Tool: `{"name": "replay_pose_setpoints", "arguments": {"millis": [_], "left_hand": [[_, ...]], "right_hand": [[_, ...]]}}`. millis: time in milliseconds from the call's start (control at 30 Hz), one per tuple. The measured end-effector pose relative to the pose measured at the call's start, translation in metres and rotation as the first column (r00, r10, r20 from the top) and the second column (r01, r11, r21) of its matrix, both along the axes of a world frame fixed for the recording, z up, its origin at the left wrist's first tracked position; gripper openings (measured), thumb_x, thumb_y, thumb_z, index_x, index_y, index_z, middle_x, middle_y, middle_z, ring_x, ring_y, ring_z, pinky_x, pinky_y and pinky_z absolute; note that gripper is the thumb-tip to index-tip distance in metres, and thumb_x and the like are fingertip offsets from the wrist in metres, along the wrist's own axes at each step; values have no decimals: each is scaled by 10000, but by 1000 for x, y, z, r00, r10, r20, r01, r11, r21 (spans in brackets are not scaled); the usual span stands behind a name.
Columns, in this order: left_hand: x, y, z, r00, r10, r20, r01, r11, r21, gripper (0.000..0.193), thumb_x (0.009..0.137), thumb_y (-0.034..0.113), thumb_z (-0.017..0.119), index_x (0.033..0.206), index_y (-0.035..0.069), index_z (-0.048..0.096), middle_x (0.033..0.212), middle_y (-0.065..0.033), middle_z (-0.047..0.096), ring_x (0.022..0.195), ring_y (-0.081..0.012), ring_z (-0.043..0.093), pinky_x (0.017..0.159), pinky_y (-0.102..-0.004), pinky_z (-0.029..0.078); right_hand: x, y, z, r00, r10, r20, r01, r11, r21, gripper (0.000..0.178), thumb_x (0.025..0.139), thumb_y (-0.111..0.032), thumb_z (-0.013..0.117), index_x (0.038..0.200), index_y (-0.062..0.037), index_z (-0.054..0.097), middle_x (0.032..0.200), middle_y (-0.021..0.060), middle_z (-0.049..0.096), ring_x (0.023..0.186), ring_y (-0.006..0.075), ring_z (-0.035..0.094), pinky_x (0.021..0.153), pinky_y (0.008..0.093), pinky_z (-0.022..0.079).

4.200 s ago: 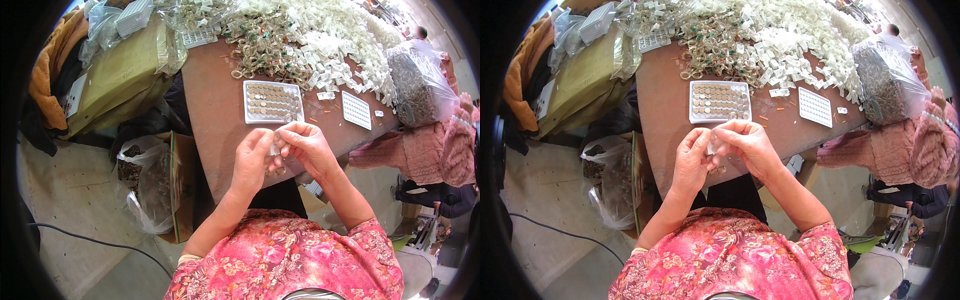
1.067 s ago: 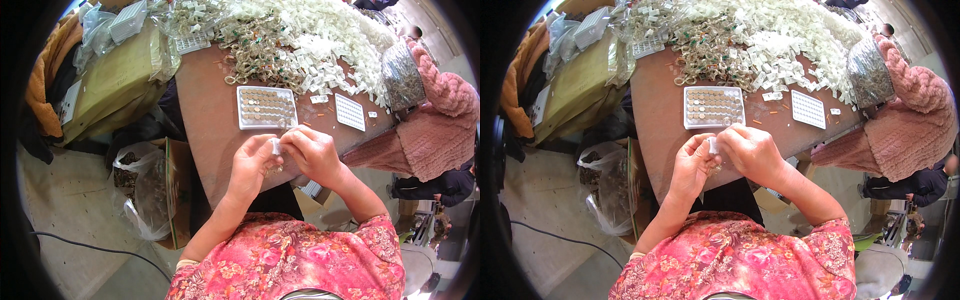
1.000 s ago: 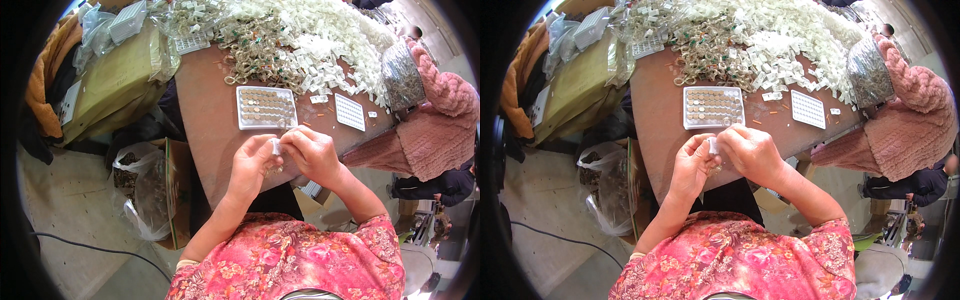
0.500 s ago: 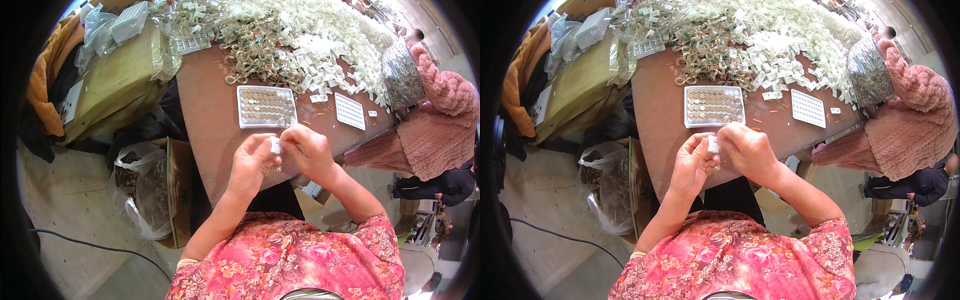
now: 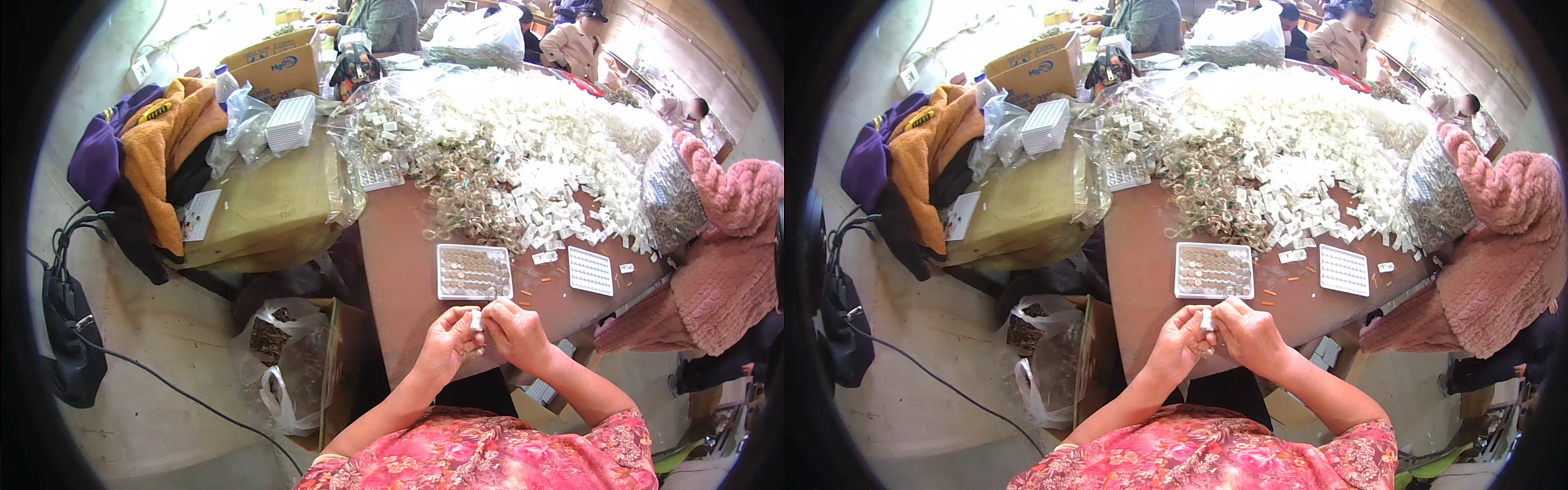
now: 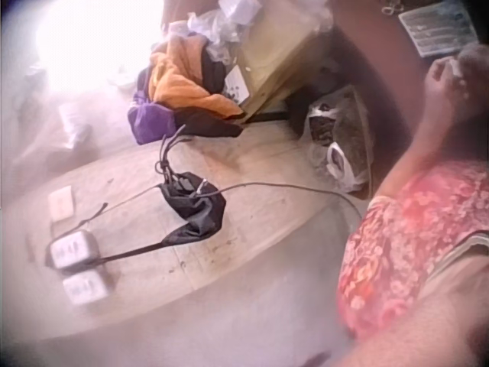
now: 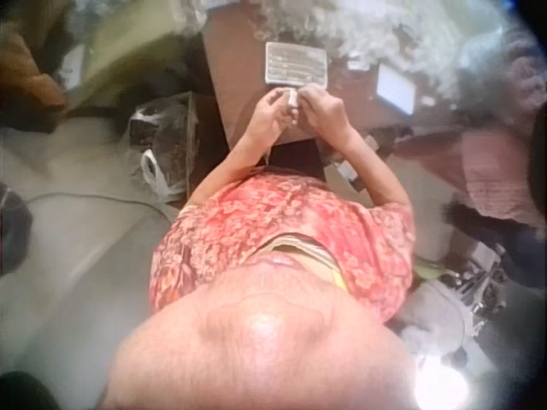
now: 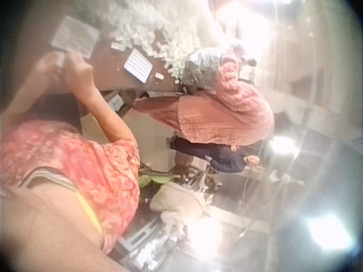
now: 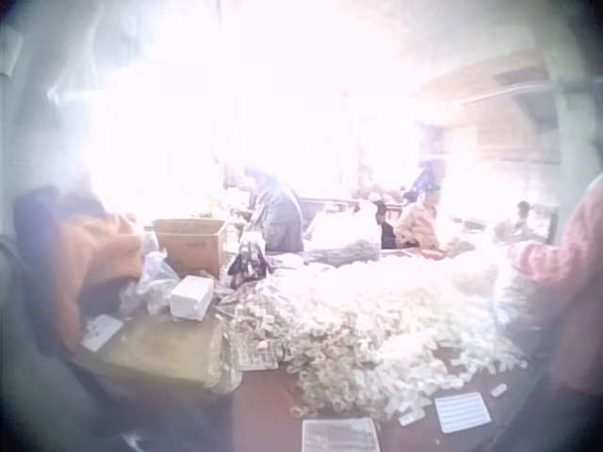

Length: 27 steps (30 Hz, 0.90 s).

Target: The person repeatedly picks small white plastic housings and thin wires from a large pile on the table, inserts the wires into the housings, and places the assembled units into a white tray. The person works continuously at a shared table with other workers in a workshop setting.

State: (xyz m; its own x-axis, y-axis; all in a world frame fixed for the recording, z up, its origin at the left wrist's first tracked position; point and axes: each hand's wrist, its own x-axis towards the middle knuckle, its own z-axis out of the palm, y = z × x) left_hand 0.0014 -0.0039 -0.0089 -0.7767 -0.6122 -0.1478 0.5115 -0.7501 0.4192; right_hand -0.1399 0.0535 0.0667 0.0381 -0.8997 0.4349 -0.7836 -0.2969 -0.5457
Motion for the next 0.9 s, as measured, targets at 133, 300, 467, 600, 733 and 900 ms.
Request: {"name": "replay_pose_setpoints", "arguments": {"millis": [133,300,467,600,733,900], "left_hand": [[0,1,-2,1000,10,3,-10,1000,19,208,965,206,568,1099,48,573,943,-37,629,749,-117,615,714,-267,527],[-4,0,6,994,-1,105,6,999,-48,205,965,201,568,1097,45,570,935,-35,626,749,-117,615,724,-263,527],[3,1,22,966,42,256,6,983,-184,199,958,180,577,1086,27,575,930,-41,630,773,-114,622,728,-261,534],[20,-33,60,887,277,370,107,655,-748,103,903,49,619,998,8,623,896,-58,640,744,-119,633,663,-266,540],[-9,-167,114,546,829,-116,275,-308,-911,135,837,102,665,956,40,649,916,-146,660,824,-287,652,711,-379,527],[-104,-278,140,465,849,-249,524,-491,-696,416,844,337,656,1228,187,599,1151,-165,629,1012,-334,617,856,-435,477]], "right_hand": [[2,-1,-4,1000,6,-30,-7,1000,-29,107,802,16,591,876,-29,528,761,123,542,635,326,598,527,383,487],[0,4,-5,999,-19,-35,18,1000,-10,83,822,-4,580,876,-32,523,767,114,552,631,319,600,519,389,482],[-5,10,-4,985,-78,157,68,995,68,89,859,-38,617,938,-17,584,780,120,616,654,270,643,559,335,509],[-16,26,-1,860,-248,446,206,968,142,177,859,-63,662,1026,-16,625,782,106,653,675,175,663,606,288,527],[-21,38,-4,831,-267,488,246,963,108,77,881,23,607,949,40,639,808,89,654,690,132,655,623,248,536],[-22,51,-11,791,-358,497,338,932,134,82,854,17,636,935,15,644,808,106,662,673,148,663,590,254,527]]}}
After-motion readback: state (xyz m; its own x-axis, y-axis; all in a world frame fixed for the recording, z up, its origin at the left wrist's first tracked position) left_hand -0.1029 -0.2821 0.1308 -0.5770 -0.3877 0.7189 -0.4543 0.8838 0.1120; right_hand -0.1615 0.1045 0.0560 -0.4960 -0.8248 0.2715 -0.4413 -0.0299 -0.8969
